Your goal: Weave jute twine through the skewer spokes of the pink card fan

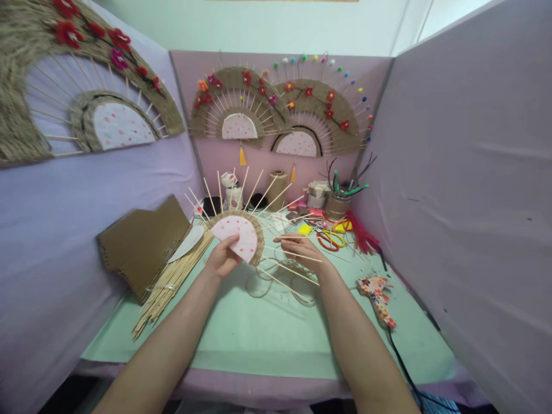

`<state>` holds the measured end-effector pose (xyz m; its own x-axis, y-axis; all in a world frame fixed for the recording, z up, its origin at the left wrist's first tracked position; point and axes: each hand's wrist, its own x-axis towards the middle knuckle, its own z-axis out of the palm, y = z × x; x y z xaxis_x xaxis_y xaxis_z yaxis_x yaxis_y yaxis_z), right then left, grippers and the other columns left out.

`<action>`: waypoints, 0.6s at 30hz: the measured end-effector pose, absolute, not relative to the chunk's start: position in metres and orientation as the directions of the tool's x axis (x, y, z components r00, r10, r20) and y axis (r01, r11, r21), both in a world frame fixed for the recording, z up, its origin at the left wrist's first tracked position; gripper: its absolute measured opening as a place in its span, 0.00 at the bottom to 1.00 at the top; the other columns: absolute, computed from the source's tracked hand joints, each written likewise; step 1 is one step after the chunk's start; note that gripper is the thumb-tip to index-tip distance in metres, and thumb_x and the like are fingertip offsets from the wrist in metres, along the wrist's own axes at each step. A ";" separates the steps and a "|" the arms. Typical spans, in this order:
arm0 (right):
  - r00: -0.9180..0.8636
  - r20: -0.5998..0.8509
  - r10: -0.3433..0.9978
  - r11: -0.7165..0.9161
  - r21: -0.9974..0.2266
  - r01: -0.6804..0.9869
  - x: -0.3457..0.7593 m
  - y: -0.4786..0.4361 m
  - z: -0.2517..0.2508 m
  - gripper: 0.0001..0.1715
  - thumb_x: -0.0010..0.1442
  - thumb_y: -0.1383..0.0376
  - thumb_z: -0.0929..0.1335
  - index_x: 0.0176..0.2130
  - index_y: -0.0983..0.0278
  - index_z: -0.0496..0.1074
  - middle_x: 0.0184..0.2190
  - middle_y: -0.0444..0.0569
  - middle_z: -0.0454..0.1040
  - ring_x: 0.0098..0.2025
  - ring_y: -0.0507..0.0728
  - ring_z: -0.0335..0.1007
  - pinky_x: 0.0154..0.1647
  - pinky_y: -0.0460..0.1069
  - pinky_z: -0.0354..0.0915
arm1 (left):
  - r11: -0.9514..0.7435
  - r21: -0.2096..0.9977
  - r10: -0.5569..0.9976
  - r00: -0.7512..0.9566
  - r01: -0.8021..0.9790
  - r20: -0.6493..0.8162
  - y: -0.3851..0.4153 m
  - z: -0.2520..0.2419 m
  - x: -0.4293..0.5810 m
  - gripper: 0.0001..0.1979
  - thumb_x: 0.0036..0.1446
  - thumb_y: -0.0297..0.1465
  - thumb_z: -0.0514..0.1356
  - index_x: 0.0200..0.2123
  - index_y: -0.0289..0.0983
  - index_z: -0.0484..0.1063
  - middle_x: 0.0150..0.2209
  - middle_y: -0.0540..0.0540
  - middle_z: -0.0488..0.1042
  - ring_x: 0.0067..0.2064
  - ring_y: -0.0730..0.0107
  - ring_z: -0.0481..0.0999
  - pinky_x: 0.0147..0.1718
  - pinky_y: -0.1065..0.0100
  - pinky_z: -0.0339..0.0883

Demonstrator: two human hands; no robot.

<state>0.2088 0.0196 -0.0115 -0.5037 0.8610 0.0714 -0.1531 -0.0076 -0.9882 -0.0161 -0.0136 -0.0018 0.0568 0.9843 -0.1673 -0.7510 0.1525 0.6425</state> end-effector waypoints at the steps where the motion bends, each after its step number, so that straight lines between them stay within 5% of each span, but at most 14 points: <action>1: -0.513 0.057 0.857 -0.018 -0.990 -0.142 0.213 0.022 -0.013 0.17 0.48 0.57 0.73 0.37 0.65 0.75 0.20 0.40 0.57 0.22 0.46 0.48 0.22 0.45 0.44 | 0.137 0.642 0.986 0.040 -0.755 -0.164 -0.013 -0.001 -0.017 0.20 0.49 0.22 0.59 0.48 0.35 0.69 0.38 0.45 0.79 0.39 0.68 0.78 0.44 0.67 0.70; 6: -0.409 -0.009 0.913 -0.057 -0.993 -0.105 0.237 0.035 -0.018 0.17 0.43 0.58 0.75 0.33 0.64 0.75 0.24 0.42 0.64 0.23 0.46 0.53 0.23 0.45 0.49 | 0.069 0.631 0.983 -0.054 -0.773 -0.174 -0.011 0.002 -0.020 0.14 0.48 0.20 0.60 0.41 0.35 0.72 0.35 0.47 0.79 0.35 0.70 0.78 0.38 0.70 0.72; 13: -0.325 0.074 0.943 0.005 -0.978 -0.209 0.252 0.046 -0.020 0.15 0.44 0.58 0.74 0.30 0.65 0.71 0.17 0.36 0.54 0.18 0.44 0.44 0.19 0.44 0.43 | 0.069 0.647 0.983 -0.059 -0.759 -0.175 -0.011 0.003 -0.017 0.13 0.47 0.20 0.60 0.39 0.34 0.72 0.35 0.45 0.79 0.35 0.69 0.78 0.37 0.69 0.72; 18: -0.224 0.060 0.973 -0.015 -0.948 -0.317 0.252 0.048 -0.017 0.15 0.43 0.61 0.75 0.30 0.64 0.70 0.16 0.36 0.57 0.18 0.44 0.48 0.18 0.43 0.47 | 0.082 0.662 0.978 -0.069 -0.745 -0.199 -0.009 0.001 -0.018 0.14 0.47 0.20 0.60 0.39 0.33 0.73 0.35 0.44 0.79 0.35 0.68 0.78 0.37 0.69 0.73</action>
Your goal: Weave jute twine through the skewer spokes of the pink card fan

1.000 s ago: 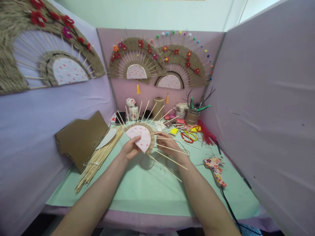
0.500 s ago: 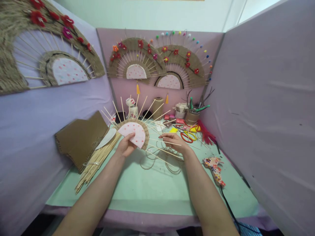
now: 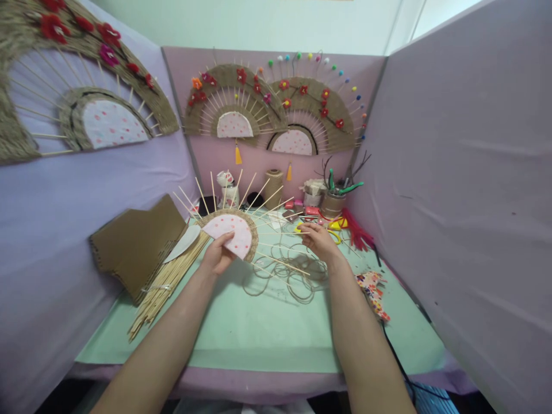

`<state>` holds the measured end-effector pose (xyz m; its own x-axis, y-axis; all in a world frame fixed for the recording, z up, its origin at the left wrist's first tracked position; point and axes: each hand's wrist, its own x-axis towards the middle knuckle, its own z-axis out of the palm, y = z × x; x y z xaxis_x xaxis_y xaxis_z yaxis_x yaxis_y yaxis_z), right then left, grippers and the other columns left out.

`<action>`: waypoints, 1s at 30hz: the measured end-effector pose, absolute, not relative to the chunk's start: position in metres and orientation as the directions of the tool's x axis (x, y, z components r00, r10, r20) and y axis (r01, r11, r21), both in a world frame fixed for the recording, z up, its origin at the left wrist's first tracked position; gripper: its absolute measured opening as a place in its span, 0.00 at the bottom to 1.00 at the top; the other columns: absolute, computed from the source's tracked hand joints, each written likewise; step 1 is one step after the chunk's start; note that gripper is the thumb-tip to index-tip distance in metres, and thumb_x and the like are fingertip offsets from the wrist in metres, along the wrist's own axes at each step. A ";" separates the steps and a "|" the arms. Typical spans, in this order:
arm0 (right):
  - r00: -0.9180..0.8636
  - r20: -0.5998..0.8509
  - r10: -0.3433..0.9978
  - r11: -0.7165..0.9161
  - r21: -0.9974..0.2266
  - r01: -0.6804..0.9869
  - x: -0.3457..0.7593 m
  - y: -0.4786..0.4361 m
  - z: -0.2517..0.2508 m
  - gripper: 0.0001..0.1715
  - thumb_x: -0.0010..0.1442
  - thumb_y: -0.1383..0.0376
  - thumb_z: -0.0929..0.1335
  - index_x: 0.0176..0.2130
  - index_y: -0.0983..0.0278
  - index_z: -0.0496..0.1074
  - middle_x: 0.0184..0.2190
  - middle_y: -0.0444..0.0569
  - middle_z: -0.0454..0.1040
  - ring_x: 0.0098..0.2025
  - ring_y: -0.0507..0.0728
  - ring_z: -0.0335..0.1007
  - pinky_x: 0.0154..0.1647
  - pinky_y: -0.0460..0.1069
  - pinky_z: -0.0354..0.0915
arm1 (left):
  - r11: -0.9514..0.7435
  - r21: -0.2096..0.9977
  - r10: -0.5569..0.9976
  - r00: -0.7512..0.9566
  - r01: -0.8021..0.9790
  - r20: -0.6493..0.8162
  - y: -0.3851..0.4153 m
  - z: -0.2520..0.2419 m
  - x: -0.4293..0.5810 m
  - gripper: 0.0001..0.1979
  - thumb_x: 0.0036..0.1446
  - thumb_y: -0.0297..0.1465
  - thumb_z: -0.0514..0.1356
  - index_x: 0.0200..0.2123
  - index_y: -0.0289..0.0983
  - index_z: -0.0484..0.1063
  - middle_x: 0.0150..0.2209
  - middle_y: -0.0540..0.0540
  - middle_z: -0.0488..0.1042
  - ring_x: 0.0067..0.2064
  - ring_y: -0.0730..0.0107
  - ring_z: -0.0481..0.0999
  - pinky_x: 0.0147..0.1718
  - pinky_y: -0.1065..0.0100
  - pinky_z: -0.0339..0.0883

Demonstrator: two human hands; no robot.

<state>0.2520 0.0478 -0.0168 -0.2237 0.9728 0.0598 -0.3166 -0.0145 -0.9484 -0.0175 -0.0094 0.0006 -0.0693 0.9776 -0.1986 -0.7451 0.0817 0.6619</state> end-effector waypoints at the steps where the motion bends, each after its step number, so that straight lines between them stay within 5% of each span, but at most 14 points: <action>1: -0.198 0.058 0.978 -0.013 -0.941 -0.338 0.252 0.048 -0.016 0.15 0.42 0.61 0.75 0.30 0.64 0.70 0.17 0.37 0.59 0.19 0.45 0.50 0.19 0.43 0.48 | 0.079 0.665 0.976 -0.079 -0.743 -0.205 -0.009 0.000 -0.018 0.14 0.46 0.20 0.60 0.39 0.33 0.73 0.34 0.44 0.79 0.34 0.69 0.78 0.36 0.69 0.73; 18: 0.104 0.161 0.981 0.192 -0.843 -0.503 0.254 0.055 -0.013 0.14 0.40 0.65 0.76 0.29 0.61 0.72 0.26 0.41 0.73 0.25 0.46 0.65 0.25 0.42 0.63 | 0.084 0.732 0.980 -0.077 -0.677 -0.184 -0.003 -0.011 -0.017 0.15 0.44 0.21 0.63 0.39 0.33 0.73 0.37 0.43 0.79 0.36 0.66 0.78 0.39 0.66 0.73; 30: -0.083 0.122 0.989 0.084 -0.929 -0.362 0.253 0.047 -0.011 0.12 0.41 0.64 0.74 0.30 0.62 0.73 0.18 0.38 0.62 0.19 0.45 0.51 0.19 0.43 0.49 | 0.046 0.686 0.968 -0.137 -0.726 -0.210 -0.001 -0.008 -0.019 0.14 0.46 0.21 0.61 0.38 0.34 0.73 0.35 0.45 0.79 0.35 0.68 0.78 0.39 0.68 0.73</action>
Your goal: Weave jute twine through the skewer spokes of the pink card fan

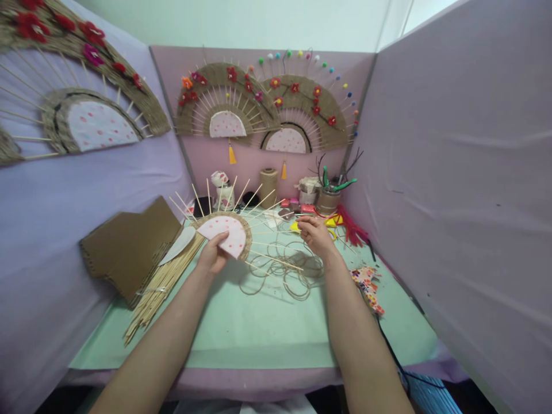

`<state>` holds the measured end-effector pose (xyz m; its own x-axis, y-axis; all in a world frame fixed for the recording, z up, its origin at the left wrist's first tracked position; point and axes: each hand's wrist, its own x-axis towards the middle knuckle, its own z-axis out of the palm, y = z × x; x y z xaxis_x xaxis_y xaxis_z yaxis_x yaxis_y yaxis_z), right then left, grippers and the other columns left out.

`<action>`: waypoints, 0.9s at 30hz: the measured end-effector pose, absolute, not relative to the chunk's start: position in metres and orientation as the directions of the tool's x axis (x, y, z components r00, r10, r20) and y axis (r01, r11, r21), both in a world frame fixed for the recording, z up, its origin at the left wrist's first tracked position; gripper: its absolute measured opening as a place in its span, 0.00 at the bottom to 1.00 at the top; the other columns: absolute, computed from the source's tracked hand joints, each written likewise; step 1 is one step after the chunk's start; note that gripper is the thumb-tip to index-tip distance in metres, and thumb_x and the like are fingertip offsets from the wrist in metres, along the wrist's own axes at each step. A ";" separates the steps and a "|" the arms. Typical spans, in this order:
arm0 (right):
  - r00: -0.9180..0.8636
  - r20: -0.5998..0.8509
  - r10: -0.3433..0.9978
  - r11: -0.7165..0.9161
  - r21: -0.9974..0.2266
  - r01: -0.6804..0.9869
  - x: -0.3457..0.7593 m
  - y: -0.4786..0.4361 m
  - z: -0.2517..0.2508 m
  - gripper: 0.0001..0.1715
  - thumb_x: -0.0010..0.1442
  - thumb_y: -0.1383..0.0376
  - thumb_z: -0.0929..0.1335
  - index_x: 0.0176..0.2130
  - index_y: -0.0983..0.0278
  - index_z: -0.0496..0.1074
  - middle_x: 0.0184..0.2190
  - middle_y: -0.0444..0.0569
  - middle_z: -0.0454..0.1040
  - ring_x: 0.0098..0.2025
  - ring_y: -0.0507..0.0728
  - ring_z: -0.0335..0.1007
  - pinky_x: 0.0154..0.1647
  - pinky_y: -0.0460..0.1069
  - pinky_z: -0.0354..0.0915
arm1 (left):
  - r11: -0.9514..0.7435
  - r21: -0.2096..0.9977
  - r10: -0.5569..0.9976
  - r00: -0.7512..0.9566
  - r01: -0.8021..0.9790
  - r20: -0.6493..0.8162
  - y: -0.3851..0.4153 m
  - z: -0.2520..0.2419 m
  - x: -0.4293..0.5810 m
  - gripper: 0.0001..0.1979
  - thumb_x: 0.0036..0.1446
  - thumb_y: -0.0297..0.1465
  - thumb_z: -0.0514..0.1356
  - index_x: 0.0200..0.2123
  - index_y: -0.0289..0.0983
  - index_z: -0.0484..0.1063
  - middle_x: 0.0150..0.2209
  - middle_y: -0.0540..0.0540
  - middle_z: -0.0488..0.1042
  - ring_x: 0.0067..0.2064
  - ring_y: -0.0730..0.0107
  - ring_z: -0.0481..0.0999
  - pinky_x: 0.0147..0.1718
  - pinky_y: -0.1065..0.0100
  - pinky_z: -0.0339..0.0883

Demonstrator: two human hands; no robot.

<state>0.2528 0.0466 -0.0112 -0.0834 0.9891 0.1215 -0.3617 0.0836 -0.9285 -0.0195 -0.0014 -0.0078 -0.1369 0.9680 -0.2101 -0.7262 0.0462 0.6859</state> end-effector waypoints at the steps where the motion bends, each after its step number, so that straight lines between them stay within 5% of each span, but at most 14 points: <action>1: -0.106 0.113 0.988 0.070 -0.936 -0.344 0.252 0.046 -0.012 0.12 0.41 0.64 0.74 0.30 0.62 0.73 0.17 0.38 0.60 0.19 0.45 0.49 0.18 0.43 0.47 | 0.038 0.683 0.966 -0.147 -0.729 -0.211 -0.002 -0.007 -0.020 0.14 0.46 0.21 0.61 0.39 0.34 0.73 0.35 0.44 0.79 0.35 0.68 0.78 0.39 0.68 0.73; 7: -0.262 0.083 0.961 -0.005 -0.948 -0.320 0.249 0.044 -0.016 0.15 0.41 0.61 0.75 0.32 0.63 0.74 0.18 0.37 0.59 0.18 0.44 0.44 0.18 0.44 0.43 | -0.033 0.644 0.966 -0.189 -0.765 -0.175 -0.003 -0.003 -0.021 0.15 0.47 0.21 0.60 0.41 0.35 0.73 0.38 0.45 0.79 0.38 0.68 0.78 0.43 0.66 0.71; 12: -0.342 0.018 0.940 -0.060 -0.975 -0.215 0.242 0.039 -0.017 0.16 0.41 0.60 0.76 0.32 0.63 0.75 0.20 0.39 0.62 0.20 0.44 0.50 0.20 0.43 0.47 | -0.057 0.605 0.971 -0.185 -0.794 -0.152 -0.004 0.000 -0.021 0.14 0.48 0.20 0.60 0.40 0.36 0.73 0.37 0.47 0.79 0.38 0.70 0.78 0.43 0.67 0.71; 20: -0.694 -0.117 0.710 -0.027 -0.990 0.139 0.212 0.015 -0.016 0.18 0.46 0.55 0.73 0.34 0.64 0.77 0.15 0.39 0.61 0.18 0.46 0.49 0.18 0.44 0.43 | -0.057 0.566 0.971 -0.176 -0.822 -0.159 -0.007 0.001 -0.020 0.17 0.49 0.20 0.59 0.44 0.37 0.72 0.39 0.46 0.78 0.41 0.69 0.77 0.45 0.68 0.70; 27: -0.701 -0.099 0.706 0.002 -0.990 0.142 0.203 0.009 -0.016 0.14 0.46 0.57 0.72 0.32 0.63 0.78 0.17 0.40 0.65 0.19 0.47 0.51 0.20 0.45 0.46 | -0.038 0.557 0.980 -0.140 -0.829 -0.141 -0.010 0.002 -0.016 0.17 0.50 0.22 0.59 0.45 0.37 0.71 0.40 0.46 0.78 0.43 0.68 0.77 0.47 0.67 0.69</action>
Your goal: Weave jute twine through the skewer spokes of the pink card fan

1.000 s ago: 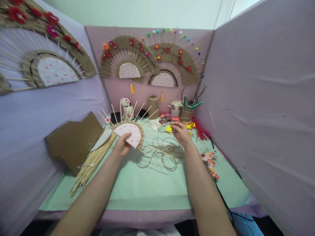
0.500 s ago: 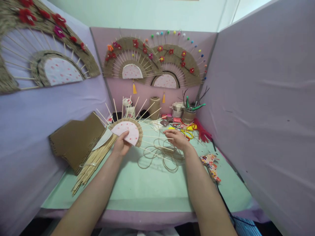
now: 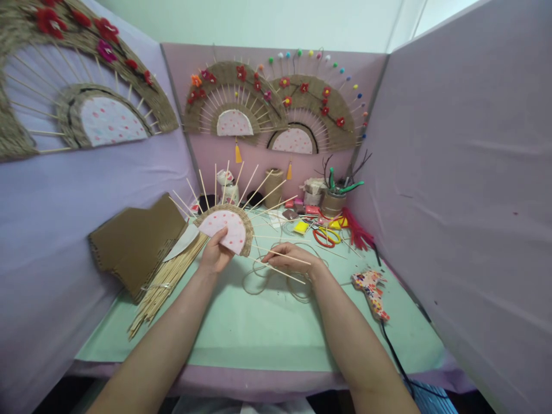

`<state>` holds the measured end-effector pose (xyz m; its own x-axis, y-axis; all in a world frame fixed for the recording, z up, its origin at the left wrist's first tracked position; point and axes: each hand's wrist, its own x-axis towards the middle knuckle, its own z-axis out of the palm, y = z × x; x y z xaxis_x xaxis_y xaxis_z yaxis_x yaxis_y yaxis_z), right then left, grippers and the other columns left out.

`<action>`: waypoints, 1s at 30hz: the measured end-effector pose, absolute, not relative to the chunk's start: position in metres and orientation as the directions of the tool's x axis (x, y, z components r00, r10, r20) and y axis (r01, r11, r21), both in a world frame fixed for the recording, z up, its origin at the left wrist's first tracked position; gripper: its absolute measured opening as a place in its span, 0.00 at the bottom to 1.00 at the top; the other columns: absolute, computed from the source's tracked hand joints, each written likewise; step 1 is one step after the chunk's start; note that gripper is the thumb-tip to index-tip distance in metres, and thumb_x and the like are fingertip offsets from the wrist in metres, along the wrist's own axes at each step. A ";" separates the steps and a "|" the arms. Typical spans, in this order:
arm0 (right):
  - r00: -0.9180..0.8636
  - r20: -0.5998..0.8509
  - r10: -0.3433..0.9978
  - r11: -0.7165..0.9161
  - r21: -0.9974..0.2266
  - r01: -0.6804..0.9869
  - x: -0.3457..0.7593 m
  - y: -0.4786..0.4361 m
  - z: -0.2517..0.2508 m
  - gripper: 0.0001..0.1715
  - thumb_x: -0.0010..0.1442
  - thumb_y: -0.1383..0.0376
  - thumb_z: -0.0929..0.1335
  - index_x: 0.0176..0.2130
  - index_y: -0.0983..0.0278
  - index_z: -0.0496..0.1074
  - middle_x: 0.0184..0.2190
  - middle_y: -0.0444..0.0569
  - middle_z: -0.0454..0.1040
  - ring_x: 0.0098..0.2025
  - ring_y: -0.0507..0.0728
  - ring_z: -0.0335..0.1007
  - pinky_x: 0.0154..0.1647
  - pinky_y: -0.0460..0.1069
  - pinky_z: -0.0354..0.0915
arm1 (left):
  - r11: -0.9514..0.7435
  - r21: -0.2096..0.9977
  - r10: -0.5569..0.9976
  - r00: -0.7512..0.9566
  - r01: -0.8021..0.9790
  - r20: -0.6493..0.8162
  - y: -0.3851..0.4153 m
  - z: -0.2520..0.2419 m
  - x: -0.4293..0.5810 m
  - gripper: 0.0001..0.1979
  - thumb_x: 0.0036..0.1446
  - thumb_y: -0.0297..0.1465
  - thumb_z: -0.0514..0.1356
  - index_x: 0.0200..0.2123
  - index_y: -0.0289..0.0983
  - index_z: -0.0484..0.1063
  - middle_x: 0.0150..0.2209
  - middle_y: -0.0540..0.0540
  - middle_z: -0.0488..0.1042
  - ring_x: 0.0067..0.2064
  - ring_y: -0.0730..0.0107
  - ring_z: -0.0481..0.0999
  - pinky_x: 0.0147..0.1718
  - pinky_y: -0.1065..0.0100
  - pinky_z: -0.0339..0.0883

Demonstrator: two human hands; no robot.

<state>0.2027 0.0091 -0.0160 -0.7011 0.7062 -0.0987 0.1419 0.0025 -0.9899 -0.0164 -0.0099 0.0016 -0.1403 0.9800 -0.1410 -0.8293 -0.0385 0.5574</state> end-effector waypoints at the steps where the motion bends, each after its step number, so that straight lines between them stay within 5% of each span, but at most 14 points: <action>1: -0.701 -0.096 0.707 -0.006 -0.991 0.130 0.204 0.010 -0.016 0.14 0.46 0.57 0.72 0.32 0.63 0.78 0.17 0.40 0.64 0.19 0.47 0.50 0.20 0.45 0.45 | -0.041 0.557 0.979 -0.145 -0.830 -0.144 -0.010 0.002 -0.017 0.17 0.50 0.22 0.59 0.45 0.37 0.71 0.40 0.46 0.78 0.43 0.68 0.77 0.48 0.67 0.69; 8: -0.666 -0.095 0.740 -0.104 -0.994 0.026 0.217 0.020 -0.022 0.18 0.44 0.55 0.74 0.33 0.65 0.76 0.15 0.38 0.59 0.18 0.45 0.48 0.19 0.44 0.42 | -0.078 0.548 0.967 -0.197 -0.833 -0.161 -0.007 0.004 -0.022 0.16 0.50 0.21 0.59 0.43 0.37 0.72 0.39 0.47 0.78 0.41 0.70 0.77 0.47 0.67 0.69; 30: -0.271 0.163 0.949 0.137 -0.984 -0.109 0.258 0.038 -0.019 0.14 0.46 0.60 0.73 0.34 0.64 0.75 0.21 0.40 0.63 0.21 0.46 0.52 0.21 0.45 0.45 | -0.159 0.627 0.937 -0.316 -0.763 -0.147 -0.004 0.003 -0.023 0.12 0.48 0.20 0.60 0.38 0.37 0.73 0.37 0.47 0.78 0.39 0.70 0.77 0.43 0.68 0.71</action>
